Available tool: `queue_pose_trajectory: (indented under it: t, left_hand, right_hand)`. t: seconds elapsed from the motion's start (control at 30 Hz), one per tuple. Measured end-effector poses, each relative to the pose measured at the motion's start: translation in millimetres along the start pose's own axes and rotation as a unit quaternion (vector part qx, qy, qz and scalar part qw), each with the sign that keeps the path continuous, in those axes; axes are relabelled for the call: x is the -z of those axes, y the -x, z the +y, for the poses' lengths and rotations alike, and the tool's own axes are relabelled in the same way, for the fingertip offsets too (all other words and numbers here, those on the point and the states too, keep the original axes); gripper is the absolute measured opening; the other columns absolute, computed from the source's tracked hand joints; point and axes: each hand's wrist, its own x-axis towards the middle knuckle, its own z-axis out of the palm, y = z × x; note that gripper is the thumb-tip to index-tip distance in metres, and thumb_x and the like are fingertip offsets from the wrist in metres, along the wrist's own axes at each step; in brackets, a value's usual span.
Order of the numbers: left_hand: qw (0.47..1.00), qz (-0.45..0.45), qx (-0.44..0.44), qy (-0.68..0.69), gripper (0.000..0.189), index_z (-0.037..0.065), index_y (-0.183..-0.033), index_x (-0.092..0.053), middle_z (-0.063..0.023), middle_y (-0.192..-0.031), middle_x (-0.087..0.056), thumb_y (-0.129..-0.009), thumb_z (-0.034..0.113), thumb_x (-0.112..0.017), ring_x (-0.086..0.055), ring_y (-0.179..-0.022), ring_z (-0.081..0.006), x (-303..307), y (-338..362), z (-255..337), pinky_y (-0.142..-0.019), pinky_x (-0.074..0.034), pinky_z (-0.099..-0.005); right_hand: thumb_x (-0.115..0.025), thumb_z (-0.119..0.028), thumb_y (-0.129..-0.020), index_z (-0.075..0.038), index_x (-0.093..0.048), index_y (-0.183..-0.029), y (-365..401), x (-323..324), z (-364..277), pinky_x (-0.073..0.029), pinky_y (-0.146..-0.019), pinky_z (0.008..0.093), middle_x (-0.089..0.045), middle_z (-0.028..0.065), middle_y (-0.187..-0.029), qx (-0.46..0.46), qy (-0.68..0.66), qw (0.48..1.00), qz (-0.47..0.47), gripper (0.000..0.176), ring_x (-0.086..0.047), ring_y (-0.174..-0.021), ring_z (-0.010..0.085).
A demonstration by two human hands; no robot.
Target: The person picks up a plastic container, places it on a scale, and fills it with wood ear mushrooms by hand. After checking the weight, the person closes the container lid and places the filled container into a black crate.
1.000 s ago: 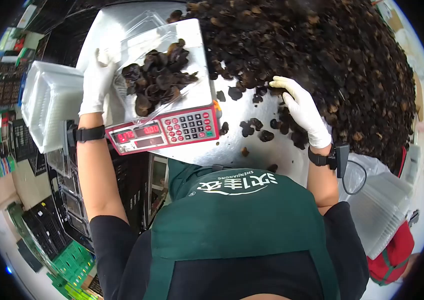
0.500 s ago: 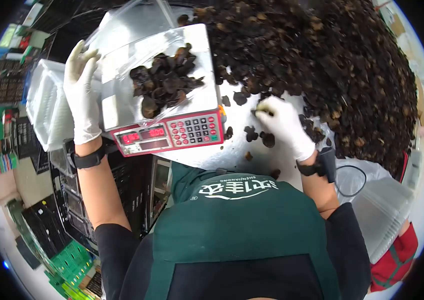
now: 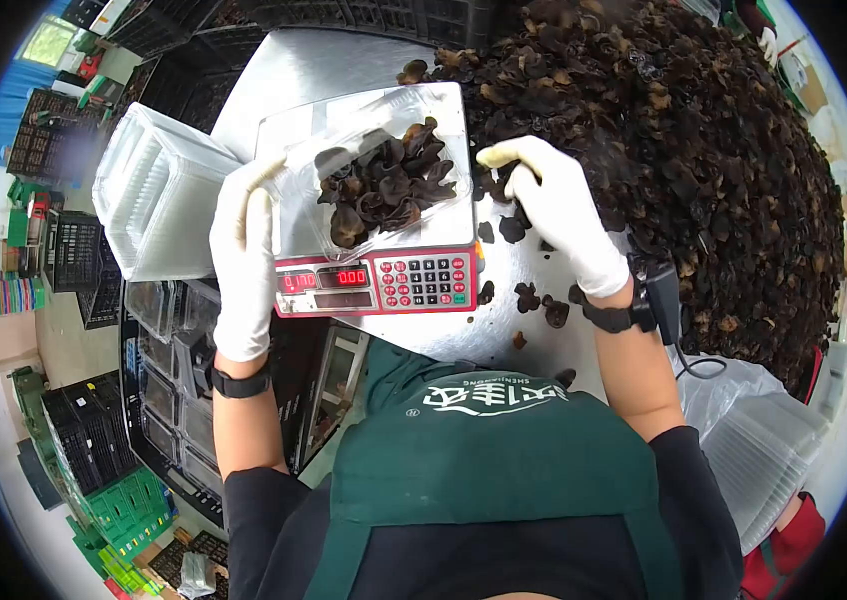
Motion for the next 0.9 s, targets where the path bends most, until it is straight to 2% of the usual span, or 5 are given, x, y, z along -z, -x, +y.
queue_pose_trajectory:
  t: [0.2, 0.57, 0.7, 0.77, 0.9]
  left_hand:
    - [1.000, 0.013, -0.018, 0.004, 0.027, 0.001, -0.122, -0.065, -0.0108, -0.119, -0.066, -0.102, 0.009, -0.048, -0.060, -0.114, -0.0216, -11, 8, 4, -0.104, -0.043, -0.0337]
    - [0.999, 0.019, -0.035, 0.001, 0.028, 0.000, -0.123, -0.064, -0.0132, -0.121, -0.064, -0.103, 0.012, -0.048, -0.060, -0.116, -0.0245, -15, 6, 5, -0.105, -0.042, -0.0341]
    - [0.999, 0.012, -0.041, -0.013, 0.028, 0.000, -0.123, -0.064, -0.0147, -0.124, -0.063, -0.101, 0.010, -0.051, -0.059, -0.119, -0.0277, -17, 16, 0, -0.107, -0.042, -0.0363]
    - [0.999, 0.004, -0.050, -0.021, 0.028, 0.000, -0.125, -0.063, -0.0121, -0.129, -0.061, -0.105, 0.013, -0.048, -0.057, -0.122, -0.0232, -18, 22, -2, -0.108, -0.040, -0.0346]
    - [0.999, 0.009, -0.032, -0.015, 0.029, 0.001, -0.124, -0.064, -0.0164, -0.127, -0.061, -0.100, 0.011, -0.052, -0.058, -0.121, -0.0299, -23, 28, 1, -0.107, -0.041, -0.0372]
  right_hand:
    - [-0.058, 0.002, -0.082, -0.008, -0.070, -0.116, 21, -37, -3, -0.057, -0.088, 0.0347, -0.068, 0.0125, -0.122, 0.207, 0.165, 0.964, -0.003, 0.038, -0.070, -0.102, 0.0289]
    - [-0.055, -0.004, -0.082, -0.010, -0.073, -0.112, -34, -53, 7, -0.057, -0.085, 0.0381, -0.073, 0.0116, -0.110, 0.171, 0.291, 0.939, -0.069, 0.035, -0.071, -0.096, 0.0296]
    - [-0.048, 0.002, -0.082, -0.007, -0.075, -0.111, -41, -34, -5, -0.056, -0.076, 0.0309, -0.075, 0.0073, -0.108, 0.213, -0.001, 0.975, -0.065, 0.041, -0.071, -0.083, 0.0195]
    - [-0.043, 0.003, -0.086, -0.004, -0.075, -0.110, -25, -3, -35, -0.048, -0.060, 0.0220, -0.075, 0.0038, -0.097, -0.116, -0.128, 0.982, -0.080, 0.041, -0.054, -0.062, 0.0051]
    - [-0.050, 0.001, -0.087, -0.002, -0.075, -0.102, -9, 13, -5, -0.050, -0.059, 0.0254, -0.072, 0.0069, -0.088, -0.137, -0.056, 0.989, -0.021, 0.029, -0.061, -0.063, 0.0095]
